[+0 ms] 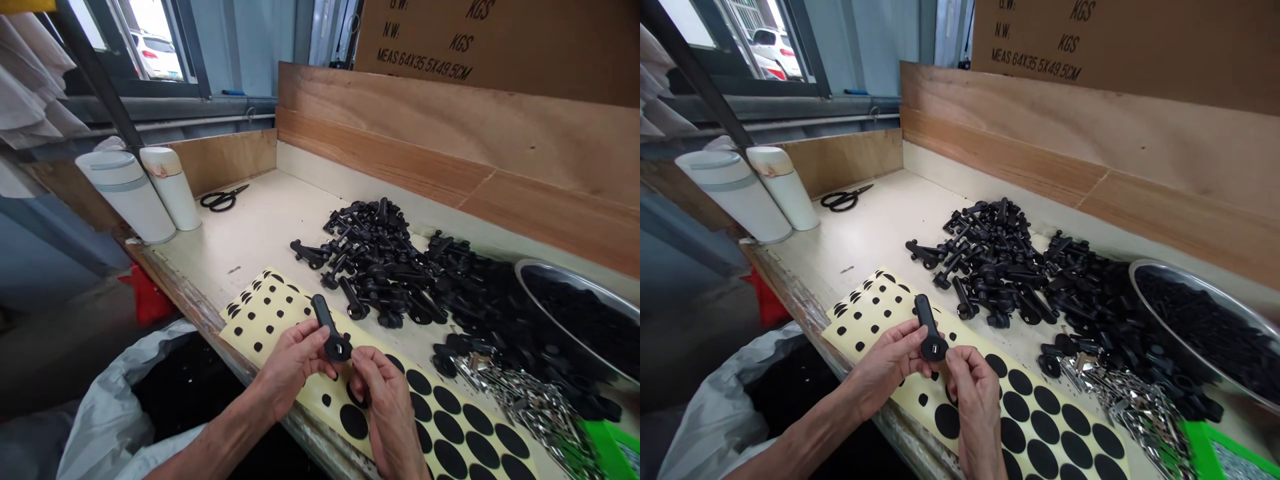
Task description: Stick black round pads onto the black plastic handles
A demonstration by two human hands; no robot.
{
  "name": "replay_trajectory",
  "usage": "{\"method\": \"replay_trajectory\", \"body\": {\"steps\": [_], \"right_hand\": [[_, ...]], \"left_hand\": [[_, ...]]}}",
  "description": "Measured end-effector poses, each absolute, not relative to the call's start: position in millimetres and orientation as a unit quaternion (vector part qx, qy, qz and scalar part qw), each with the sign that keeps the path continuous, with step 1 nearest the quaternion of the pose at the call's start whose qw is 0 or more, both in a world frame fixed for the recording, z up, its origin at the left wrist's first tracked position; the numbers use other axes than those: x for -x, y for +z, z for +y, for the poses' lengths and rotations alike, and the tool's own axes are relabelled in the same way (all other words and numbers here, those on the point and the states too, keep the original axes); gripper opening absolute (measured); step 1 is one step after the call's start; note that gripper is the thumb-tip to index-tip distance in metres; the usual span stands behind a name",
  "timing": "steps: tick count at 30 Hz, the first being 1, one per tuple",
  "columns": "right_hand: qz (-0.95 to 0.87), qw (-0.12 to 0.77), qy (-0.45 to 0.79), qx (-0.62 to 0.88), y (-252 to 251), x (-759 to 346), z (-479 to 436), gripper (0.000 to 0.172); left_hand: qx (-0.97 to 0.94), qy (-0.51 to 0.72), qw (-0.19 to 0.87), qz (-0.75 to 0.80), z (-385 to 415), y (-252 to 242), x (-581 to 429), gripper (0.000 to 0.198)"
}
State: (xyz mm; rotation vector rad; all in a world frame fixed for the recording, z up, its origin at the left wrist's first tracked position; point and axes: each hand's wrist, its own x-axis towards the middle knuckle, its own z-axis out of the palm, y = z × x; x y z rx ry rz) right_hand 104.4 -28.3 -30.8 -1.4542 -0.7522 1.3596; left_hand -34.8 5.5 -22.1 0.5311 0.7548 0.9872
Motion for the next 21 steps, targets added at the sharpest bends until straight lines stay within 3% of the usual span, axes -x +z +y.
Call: {"method": "replay_trajectory", "body": {"steps": [21], "right_hand": [[-0.35, 0.464, 0.533, 0.615, -37.4, -107.5, -29.8, 0.035]], "left_hand": [[-0.254, 0.463, 0.775, 0.348, 5.1, -28.8, 34.6, 0.028]]}}
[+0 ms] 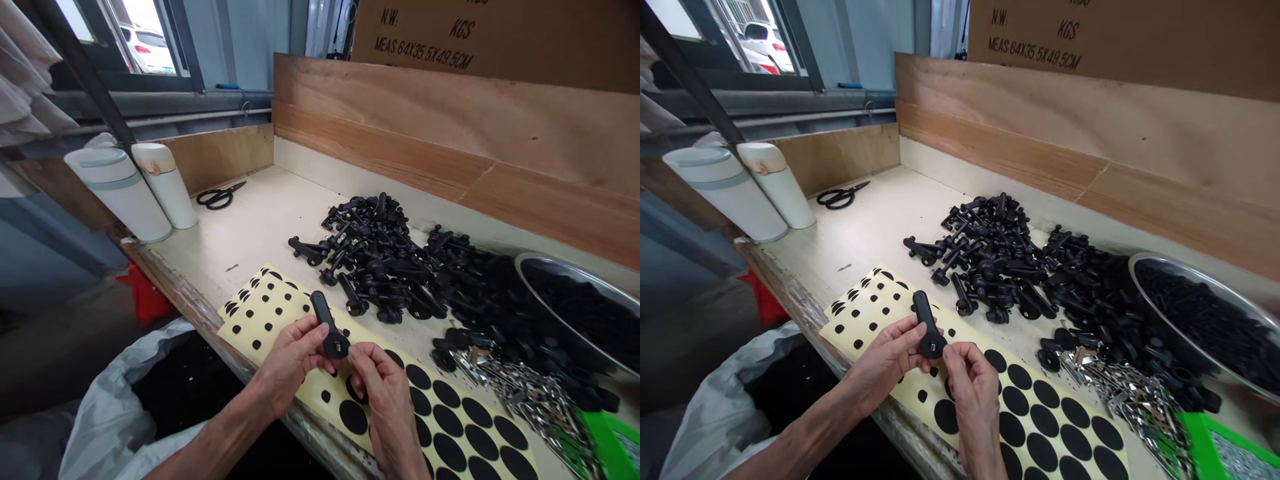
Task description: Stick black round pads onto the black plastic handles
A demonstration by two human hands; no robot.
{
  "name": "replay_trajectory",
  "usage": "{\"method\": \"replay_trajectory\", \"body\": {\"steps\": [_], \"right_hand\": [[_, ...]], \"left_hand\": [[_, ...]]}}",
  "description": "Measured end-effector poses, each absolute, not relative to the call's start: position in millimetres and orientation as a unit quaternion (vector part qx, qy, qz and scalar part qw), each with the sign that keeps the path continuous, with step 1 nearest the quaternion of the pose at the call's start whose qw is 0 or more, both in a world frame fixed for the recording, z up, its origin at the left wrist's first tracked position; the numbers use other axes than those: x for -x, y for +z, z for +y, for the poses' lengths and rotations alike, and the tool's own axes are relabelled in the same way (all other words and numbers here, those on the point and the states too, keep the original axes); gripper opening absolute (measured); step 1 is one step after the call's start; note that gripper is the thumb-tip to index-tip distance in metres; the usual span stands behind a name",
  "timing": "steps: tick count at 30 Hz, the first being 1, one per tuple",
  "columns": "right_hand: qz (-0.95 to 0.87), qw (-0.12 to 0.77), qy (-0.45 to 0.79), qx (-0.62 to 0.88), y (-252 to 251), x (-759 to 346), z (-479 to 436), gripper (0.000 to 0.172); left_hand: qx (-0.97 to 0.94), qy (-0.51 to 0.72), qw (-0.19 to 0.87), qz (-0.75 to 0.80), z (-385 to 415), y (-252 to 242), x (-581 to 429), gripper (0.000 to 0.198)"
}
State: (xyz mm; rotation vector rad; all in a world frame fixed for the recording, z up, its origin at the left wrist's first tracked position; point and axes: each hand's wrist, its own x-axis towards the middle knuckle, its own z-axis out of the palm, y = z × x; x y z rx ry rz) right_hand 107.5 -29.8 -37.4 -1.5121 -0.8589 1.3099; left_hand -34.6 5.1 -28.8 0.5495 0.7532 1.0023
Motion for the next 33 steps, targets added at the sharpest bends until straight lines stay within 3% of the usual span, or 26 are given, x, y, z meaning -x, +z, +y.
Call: {"method": "replay_trajectory", "body": {"steps": [8, 12, 17, 21, 33], "right_hand": [[-0.414, 0.468, 0.456, 0.633, -33.0, -105.7, -28.8, 0.035], [-0.535, 0.44, 0.31, 0.651, -32.6, -104.8, -30.9, 0.031], [-0.665, 0.31, 0.028, 0.679, -29.2, -98.2, -35.6, 0.026], [-0.699, 0.2, -0.101, 0.679, -25.5, -96.1, -39.0, 0.021], [-0.73, 0.084, -0.165, 0.658, -4.6, -98.3, -37.3, 0.017]], "left_hand": [[-0.264, 0.468, 0.765, 0.354, 3.6, -23.2, 34.8, 0.022], [-0.276, 0.476, 0.737, 0.392, 0.8, -24.0, 31.0, 0.026], [-0.302, 0.486, 0.689, 0.445, -5.4, -26.0, 25.3, 0.03], [-0.316, 0.483, 0.673, 0.462, -8.0, -27.0, 22.1, 0.029], [-0.326, 0.498, 0.659, 0.459, -9.7, -25.7, 20.8, 0.029]]}}
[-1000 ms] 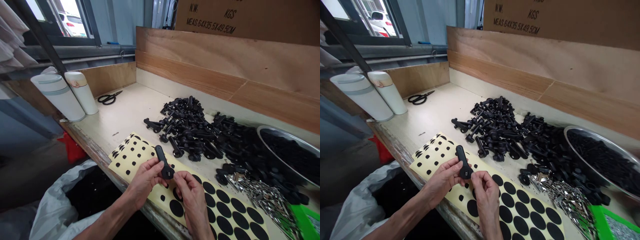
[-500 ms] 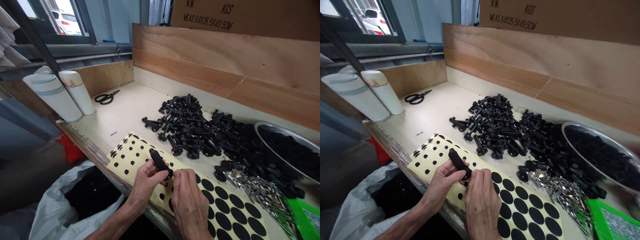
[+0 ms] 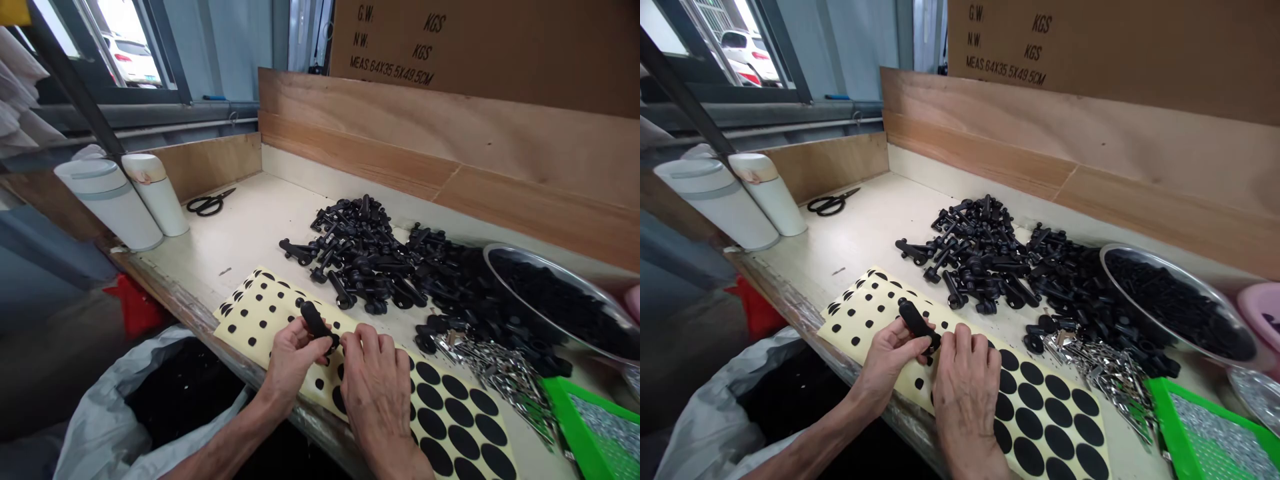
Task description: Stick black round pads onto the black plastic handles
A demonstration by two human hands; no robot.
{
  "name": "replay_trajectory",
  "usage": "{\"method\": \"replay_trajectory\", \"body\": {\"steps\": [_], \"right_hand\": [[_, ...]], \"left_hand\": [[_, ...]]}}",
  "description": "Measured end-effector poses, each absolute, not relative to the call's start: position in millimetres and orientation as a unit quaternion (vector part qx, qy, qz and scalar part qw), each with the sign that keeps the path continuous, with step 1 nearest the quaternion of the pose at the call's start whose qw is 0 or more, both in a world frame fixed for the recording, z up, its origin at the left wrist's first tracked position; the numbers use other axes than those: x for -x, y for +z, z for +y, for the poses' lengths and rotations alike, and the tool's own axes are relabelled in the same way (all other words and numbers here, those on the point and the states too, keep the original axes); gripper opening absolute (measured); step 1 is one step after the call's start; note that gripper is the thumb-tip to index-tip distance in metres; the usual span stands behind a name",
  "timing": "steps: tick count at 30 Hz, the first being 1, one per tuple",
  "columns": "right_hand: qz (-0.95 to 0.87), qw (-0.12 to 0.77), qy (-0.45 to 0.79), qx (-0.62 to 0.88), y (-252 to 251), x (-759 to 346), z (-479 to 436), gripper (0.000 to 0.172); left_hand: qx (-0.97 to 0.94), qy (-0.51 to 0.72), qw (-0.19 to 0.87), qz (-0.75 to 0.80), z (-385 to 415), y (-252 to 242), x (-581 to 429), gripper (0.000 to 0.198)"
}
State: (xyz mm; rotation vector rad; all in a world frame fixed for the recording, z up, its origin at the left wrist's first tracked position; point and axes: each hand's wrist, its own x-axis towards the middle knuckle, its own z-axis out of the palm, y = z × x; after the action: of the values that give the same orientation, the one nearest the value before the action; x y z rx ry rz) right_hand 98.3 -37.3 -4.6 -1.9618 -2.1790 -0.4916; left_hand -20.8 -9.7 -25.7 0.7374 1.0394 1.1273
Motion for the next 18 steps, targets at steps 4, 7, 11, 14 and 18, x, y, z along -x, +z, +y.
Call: {"method": "replay_trajectory", "body": {"steps": [4, 7, 11, 14, 18], "right_hand": [[-0.736, 0.072, -0.154, 0.655, -19.6, -109.9, -33.5, 0.033], [-0.731, 0.166, -0.065, 0.658, -25.3, -124.1, -32.8, 0.033], [-0.647, 0.373, 0.225, 0.626, -18.8, -123.1, -34.1, 0.019], [-0.553, 0.432, 0.418, 0.576, -15.7, -108.4, -33.9, 0.025], [-0.535, 0.416, 0.487, 0.551, -17.9, -114.6, -37.0, 0.033]], "left_hand": [[-0.324, 0.513, 0.671, 0.428, -11.7, -26.5, 22.6, 0.027], [-0.317, 0.52, 0.68, 0.408, -13.4, -25.5, 26.3, 0.026], [-0.303, 0.508, 0.711, 0.379, -14.5, -22.9, 27.6, 0.026], [-0.296, 0.508, 0.716, 0.377, -15.7, -23.2, 22.6, 0.023], [-0.334, 0.473, 0.662, 0.475, -20.3, -14.7, 37.8, 0.023]]}}
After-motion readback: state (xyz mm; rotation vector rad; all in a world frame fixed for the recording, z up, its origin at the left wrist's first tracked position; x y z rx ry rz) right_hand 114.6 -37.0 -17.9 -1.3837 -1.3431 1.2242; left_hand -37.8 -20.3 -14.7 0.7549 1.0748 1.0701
